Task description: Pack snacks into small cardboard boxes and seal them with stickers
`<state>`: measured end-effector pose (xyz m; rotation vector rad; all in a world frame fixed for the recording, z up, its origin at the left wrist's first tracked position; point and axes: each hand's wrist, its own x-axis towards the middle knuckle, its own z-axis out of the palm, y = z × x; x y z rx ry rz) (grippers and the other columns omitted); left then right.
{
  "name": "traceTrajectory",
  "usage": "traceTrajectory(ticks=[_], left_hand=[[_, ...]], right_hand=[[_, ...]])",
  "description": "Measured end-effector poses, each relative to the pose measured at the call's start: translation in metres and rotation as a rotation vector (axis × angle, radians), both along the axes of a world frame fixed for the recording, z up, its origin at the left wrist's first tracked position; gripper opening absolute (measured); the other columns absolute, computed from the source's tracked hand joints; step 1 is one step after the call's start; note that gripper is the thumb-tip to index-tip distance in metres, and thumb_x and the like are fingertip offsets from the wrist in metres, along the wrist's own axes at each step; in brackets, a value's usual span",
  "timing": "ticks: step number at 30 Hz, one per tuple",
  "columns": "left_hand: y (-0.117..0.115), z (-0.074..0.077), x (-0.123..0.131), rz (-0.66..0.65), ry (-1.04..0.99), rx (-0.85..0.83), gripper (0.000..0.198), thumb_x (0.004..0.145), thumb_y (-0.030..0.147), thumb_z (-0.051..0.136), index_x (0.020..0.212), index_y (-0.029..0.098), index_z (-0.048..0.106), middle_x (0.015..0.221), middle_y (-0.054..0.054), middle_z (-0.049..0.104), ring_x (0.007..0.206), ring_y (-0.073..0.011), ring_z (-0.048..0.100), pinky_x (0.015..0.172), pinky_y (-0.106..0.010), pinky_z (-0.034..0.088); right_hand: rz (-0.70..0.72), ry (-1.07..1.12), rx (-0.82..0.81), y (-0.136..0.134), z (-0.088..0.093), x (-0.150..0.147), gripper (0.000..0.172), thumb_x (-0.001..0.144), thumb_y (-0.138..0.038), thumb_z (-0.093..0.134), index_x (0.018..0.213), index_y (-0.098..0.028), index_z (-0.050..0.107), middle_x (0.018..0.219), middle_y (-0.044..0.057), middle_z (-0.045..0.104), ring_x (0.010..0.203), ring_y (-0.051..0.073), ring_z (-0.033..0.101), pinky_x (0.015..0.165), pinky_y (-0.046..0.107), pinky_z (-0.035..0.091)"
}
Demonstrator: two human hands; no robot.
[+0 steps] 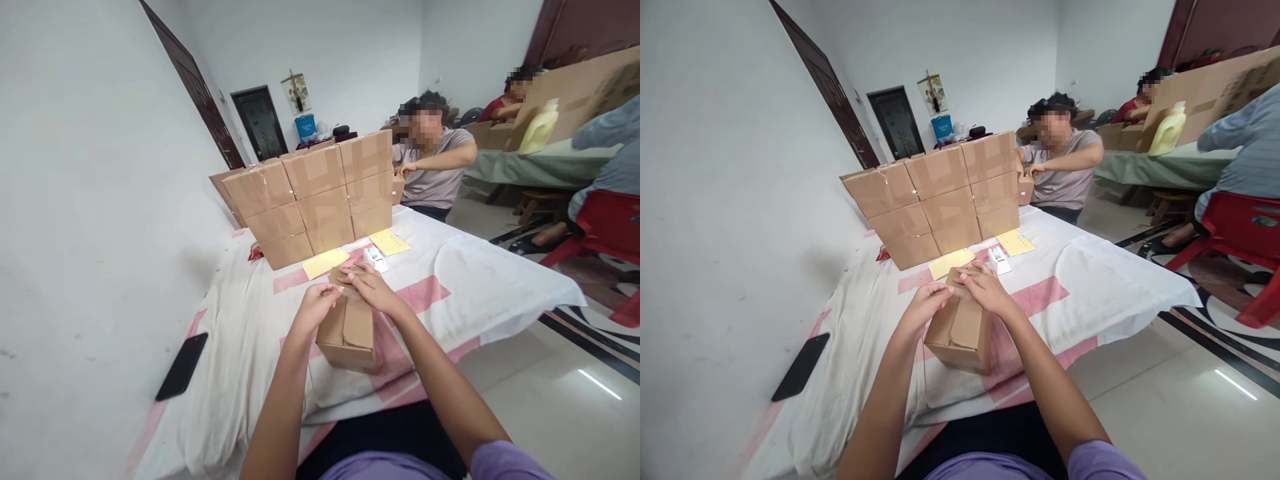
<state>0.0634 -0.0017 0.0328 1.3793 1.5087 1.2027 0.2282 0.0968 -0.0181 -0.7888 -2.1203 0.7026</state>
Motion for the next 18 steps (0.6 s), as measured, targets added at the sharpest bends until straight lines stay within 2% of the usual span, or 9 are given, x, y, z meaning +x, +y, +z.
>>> traceTrajectory(ticks=[5, 9, 15, 18], left_hand=[[0.007, -0.01, 0.002, 0.054, 0.053, -0.048, 0.028, 0.076, 0.044, 0.066, 0.065, 0.019, 0.059, 0.054, 0.005, 0.048, 0.053, -0.0105, 0.041, 0.056, -0.026, 0.027], [0.008, -0.013, 0.004, 0.118, 0.11, -0.066, 0.025, 0.075, 0.041, 0.066, 0.064, 0.019, 0.06, 0.053, 0.005, 0.05, 0.051, -0.0107, 0.043, 0.054, -0.027, 0.027], [0.009, -0.013, 0.005, 0.183, 0.209, -0.092, 0.023, 0.074, 0.039, 0.064, 0.059, 0.021, 0.059, 0.051, 0.004, 0.053, 0.049, -0.0116, 0.045, 0.052, -0.027, 0.029], [0.008, -0.01, 0.007, 0.21, 0.259, -0.104, 0.024, 0.074, 0.036, 0.063, 0.055, 0.021, 0.057, 0.05, 0.004, 0.053, 0.049, -0.012, 0.046, 0.052, -0.028, 0.029]], right_hand=[[0.002, 0.014, -0.019, 0.0, 0.002, -0.001, 0.06, 0.105, -0.056, 0.024, 0.116, -0.031, 0.078, 0.142, -0.004, 0.063, 0.142, 0.03, 0.038, 0.12, 0.058, 0.025], [-0.001, 0.019, 0.01, 0.001, 0.001, -0.002, 0.053, 0.104, -0.054, 0.032, 0.115, -0.031, 0.078, 0.141, -0.003, 0.064, 0.141, 0.031, 0.04, 0.119, 0.058, 0.027], [-0.006, -0.021, 0.029, 0.003, -0.001, -0.003, 0.031, 0.097, -0.042, 0.053, 0.112, -0.033, 0.079, 0.139, -0.003, 0.065, 0.141, 0.033, 0.04, 0.118, 0.062, 0.028], [0.013, -0.029, 0.068, 0.005, -0.002, -0.002, 0.032, 0.089, -0.029, 0.061, 0.115, -0.033, 0.078, 0.141, -0.003, 0.064, 0.14, 0.032, 0.041, 0.118, 0.06, 0.029]])
